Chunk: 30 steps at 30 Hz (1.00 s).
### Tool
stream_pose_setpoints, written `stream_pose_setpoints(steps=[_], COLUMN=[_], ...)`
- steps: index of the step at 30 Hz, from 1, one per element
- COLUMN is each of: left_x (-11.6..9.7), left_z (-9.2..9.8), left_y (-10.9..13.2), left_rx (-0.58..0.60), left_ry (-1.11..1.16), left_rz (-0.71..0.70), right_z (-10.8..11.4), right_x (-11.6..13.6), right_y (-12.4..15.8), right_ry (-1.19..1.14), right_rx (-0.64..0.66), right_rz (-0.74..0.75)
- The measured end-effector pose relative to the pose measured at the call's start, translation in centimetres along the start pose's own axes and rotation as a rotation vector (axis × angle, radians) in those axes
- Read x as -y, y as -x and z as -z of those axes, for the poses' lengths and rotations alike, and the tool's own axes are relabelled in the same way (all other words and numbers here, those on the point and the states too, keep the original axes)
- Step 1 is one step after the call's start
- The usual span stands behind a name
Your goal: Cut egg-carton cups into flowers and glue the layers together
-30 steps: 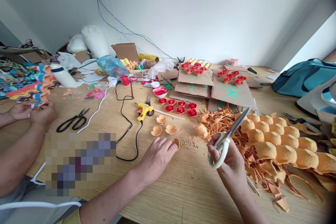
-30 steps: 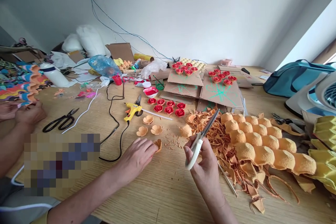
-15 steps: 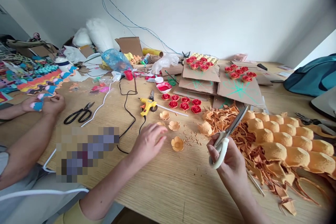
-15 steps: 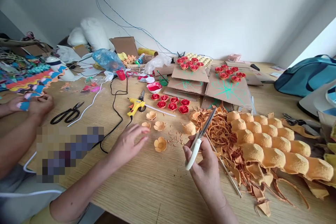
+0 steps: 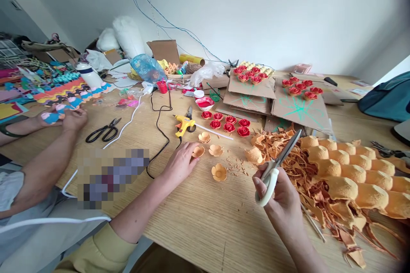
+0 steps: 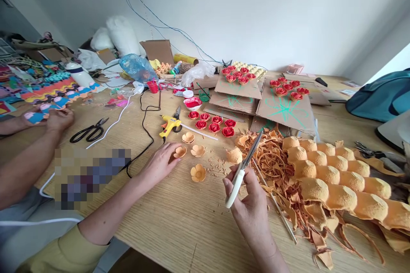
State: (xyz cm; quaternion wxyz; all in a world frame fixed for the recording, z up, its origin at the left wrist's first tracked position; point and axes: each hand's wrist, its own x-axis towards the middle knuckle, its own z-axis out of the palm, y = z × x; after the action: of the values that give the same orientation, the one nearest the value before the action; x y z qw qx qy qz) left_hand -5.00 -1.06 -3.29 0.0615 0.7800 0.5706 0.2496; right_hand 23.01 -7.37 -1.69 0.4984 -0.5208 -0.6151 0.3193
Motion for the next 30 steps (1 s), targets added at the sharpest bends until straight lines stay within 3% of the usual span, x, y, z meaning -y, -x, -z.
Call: stream_pose_setpoints(steps=[8,13,18,23,30], left_x=[-0.4,-2.2,-3.7,-3.4,-2.6], left_z=[1.0,1.3,0.0,-1.0,-1.1], left_y=[0.5,-0.6,-2.1,-2.5,-2.0], left_rx=[-0.028,0.004,0.067,0.06,-0.037], left_ry=[-0.081,-0.132,-0.25,-0.309,-0.21], left_rz=[0.033,-0.111,-0.194,-0.203,-0.241], right_z=[0.0,0.2,0.3,0.1,0.2], right_x=[0.4,0.6,0.6,0.6,0.7], right_y=[-0.1,0.1,0.2,0.1,-0.1], right_ry=[0.006,-0.046,-0.054,-0.07,-0.028], right_rx=[0.012,0.05,0.042,0.025,0.036], right_rz=[0.033,0.027,0.028,0.001,0.016])
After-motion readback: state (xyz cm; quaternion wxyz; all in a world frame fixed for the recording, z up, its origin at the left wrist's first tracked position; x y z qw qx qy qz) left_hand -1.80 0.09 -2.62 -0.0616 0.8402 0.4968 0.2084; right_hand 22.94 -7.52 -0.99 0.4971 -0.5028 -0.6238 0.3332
